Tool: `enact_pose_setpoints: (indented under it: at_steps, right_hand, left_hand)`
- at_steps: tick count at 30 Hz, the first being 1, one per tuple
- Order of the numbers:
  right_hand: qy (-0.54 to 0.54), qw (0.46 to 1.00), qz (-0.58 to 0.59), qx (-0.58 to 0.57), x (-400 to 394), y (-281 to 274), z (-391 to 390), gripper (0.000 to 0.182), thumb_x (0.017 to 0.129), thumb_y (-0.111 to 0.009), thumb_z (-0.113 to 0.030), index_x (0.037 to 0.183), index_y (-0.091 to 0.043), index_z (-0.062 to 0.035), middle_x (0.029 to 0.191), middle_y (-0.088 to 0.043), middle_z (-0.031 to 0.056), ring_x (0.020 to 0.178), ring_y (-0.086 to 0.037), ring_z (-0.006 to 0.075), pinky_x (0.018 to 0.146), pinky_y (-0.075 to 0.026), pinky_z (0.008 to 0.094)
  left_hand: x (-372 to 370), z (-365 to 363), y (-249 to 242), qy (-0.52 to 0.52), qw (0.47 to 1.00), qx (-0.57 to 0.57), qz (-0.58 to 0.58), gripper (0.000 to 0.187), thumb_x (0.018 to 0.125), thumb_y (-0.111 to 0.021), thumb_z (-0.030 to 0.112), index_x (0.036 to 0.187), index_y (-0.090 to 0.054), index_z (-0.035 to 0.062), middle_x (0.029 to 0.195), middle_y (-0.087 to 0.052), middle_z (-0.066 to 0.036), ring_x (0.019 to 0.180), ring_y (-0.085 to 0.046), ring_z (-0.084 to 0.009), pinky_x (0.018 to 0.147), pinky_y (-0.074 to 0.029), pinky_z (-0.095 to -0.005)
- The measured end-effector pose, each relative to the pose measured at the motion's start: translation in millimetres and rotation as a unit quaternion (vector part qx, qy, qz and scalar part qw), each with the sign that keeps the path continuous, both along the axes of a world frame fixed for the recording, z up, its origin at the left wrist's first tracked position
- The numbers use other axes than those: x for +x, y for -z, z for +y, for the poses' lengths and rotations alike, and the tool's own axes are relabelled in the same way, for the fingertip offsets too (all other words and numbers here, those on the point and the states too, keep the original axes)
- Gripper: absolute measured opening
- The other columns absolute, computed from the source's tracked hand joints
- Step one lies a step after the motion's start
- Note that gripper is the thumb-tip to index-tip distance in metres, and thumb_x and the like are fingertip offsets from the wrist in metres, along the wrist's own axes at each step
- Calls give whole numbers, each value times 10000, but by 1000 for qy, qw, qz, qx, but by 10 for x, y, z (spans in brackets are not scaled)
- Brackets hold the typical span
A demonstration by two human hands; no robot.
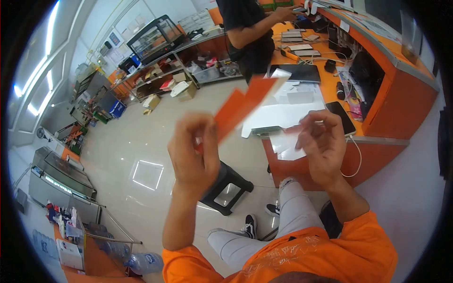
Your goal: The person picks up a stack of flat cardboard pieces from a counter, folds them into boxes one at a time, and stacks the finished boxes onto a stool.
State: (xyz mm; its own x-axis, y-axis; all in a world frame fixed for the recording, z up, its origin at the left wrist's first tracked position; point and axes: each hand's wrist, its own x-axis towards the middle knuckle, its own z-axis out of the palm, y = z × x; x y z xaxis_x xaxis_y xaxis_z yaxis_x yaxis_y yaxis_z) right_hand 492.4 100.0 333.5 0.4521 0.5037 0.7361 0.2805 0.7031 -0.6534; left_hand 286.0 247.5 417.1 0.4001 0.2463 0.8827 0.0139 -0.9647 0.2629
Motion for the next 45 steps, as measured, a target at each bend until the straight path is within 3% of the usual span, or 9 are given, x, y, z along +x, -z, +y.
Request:
enact_pose_setpoints:
  at_steps: [6, 16, 18, 20, 24, 32, 36, 42, 45]
  right_hand:
    - [-231, 969, 53, -72, -1027, 292, 9, 634, 878, -833, -153, 1332, -412, -19, 1044, -605, 88, 850, -638, 130, 759, -551, 286]
    - [-102, 929, -127, -332, -1556, 1564, -350, 137, 983, -652, -87, 1066, -649, 22, 919, -641, 130, 760, -682, 206, 684, -568, 296]
    - [-58, 940, -169, -292, -1586, 1538, -385, 115, 958, -669, -65, 1021, -654, 30, 902, -653, 152, 730, -686, 214, 660, -560, 307]
    - [-26, 931, -310, -193, -1579, 1537, -425, 147, 968, -641, -88, 1061, -666, 24, 960, -683, 166, 770, -709, 295, 661, -579, 324]
    - [-32, 936, -289, -197, -1572, 1537, -426, 154, 984, -638, -109, 1062, -678, 17, 984, -699, 155, 800, -722, 240, 682, -587, 317]
    - [-250, 838, 239, -423, -1431, 1494, -342, 173, 1011, -669, -159, 1055, -674, 9, 971, -686, 41, 808, -661, 115, 714, -554, 255]
    - [-268, 812, 250, -454, -1367, 1307, -303, 174, 996, -686, -130, 1102, -678, 7, 1081, -666, 81, 922, -663, 136, 785, -575, 260]
    - [-150, 948, 67, -272, -1376, 1032, -219, 117, 970, -703, -87, 1053, -694, -6, 1220, -624, 112, 1105, -634, 177, 842, -566, 269]
    - [-132, 965, 72, -214, -1366, 985, -114, 76, 946, -725, -53, 942, -700, 19, 1160, -609, 107, 969, -613, 128, 720, -518, 242]
  left_hand:
    - [-726, -829, 1005, -9, 998, -68, 13, 223, 877, -653, -107, 1070, -599, -8, 1118, -711, -217, 916, -726, -292, 770, -574, -339]
    - [-1018, -1481, 2266, -85, 940, -328, 28, 118, 945, -655, 21, 1039, -609, -34, 1155, -687, -250, 1054, -707, -340, 929, -562, -388]
    - [-1058, -1465, 2314, 63, 694, -682, -220, 127, 1007, -603, 94, 953, -615, -21, 1093, -685, -204, 980, -707, -262, 910, -569, -379]
    - [-1099, -1343, 2139, 64, 686, -697, -199, 229, 1040, -584, 169, 891, -612, -3, 965, -680, -132, 901, -687, -175, 873, -578, -355]
    - [-1180, -1142, 2221, 3, 725, -685, -73, 239, 1022, -635, 192, 911, -621, -19, 806, -664, -52, 824, -667, -116, 822, -563, -288]
    - [-1200, -1239, 2175, 9, 776, -628, -54, 121, 955, -714, 48, 1021, -673, -45, 965, -744, -110, 896, -705, -157, 859, -541, -273]
    - [-1071, -1297, 2029, -38, 806, -589, -41, 141, 937, -738, 42, 1034, -702, -54, 955, -750, -95, 878, -690, -123, 806, -529, -247]
    - [-875, -1193, 1718, -75, 891, -448, 1, 125, 926, -746, 55, 960, -748, -65, 764, -684, -22, 692, -582, -60, 620, -469, -238]
    - [-913, -1116, 1670, 0, 898, -441, 20, 128, 927, -678, -2, 1041, -714, -46, 876, -717, -178, 748, -701, -294, 681, -520, -334]
